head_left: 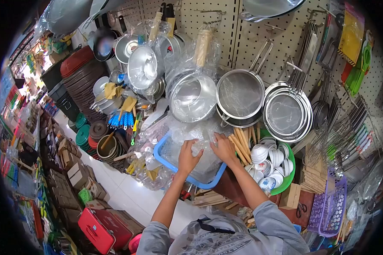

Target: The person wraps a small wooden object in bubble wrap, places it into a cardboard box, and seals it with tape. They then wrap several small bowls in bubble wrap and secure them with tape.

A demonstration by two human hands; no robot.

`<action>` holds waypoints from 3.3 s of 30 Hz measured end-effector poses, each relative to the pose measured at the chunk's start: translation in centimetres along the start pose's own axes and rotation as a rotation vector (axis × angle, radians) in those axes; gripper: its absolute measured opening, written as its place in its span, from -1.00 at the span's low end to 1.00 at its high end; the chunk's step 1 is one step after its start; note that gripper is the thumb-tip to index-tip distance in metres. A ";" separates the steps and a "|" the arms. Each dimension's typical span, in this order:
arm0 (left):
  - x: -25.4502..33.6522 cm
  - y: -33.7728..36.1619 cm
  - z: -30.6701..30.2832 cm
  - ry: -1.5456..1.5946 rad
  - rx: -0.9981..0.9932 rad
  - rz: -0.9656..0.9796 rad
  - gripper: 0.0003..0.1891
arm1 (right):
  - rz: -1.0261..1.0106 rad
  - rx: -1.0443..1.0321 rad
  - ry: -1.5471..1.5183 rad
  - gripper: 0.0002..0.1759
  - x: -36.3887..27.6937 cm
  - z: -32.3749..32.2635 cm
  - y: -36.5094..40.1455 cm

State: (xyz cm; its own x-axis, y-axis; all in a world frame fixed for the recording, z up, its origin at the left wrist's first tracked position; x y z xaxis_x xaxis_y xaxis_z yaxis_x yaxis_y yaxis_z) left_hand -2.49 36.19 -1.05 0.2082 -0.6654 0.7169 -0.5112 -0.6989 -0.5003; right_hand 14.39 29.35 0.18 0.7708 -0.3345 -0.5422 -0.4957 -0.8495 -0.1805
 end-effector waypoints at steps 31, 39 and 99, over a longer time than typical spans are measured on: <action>-0.4 1.1 -2.4 0.198 -0.085 -0.246 -0.72 | -0.611 -0.150 -0.141 -0.71 -4.8 -5.4 7.7; 4.6 4.4 -3.0 0.388 0.123 -0.144 -0.77 | -0.472 -0.272 -0.426 -0.75 -2.8 -7.2 11.1; 29.1 23.0 26.4 0.825 -0.663 -0.270 -0.36 | 0.040 0.073 -0.792 -0.77 30.3 -25.1 37.0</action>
State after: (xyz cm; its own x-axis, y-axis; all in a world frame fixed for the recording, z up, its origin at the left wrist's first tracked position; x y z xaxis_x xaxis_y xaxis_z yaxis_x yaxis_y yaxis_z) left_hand 13.81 -6.20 -4.51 -0.1156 0.0424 0.9924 -0.9319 -0.3505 -0.0935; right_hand 29.47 -22.44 -2.36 0.2515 0.0482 -0.9667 -0.5629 -0.8052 -0.1866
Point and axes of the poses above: each hand's wrist, its own y-axis away from the middle knuckle, its own z-axis out of the palm, x = y × z, the point moved 2 cm from there along -y, towards the middle knuckle, and after that the axes turned 6 degrees about z, right-handed, at the moved point
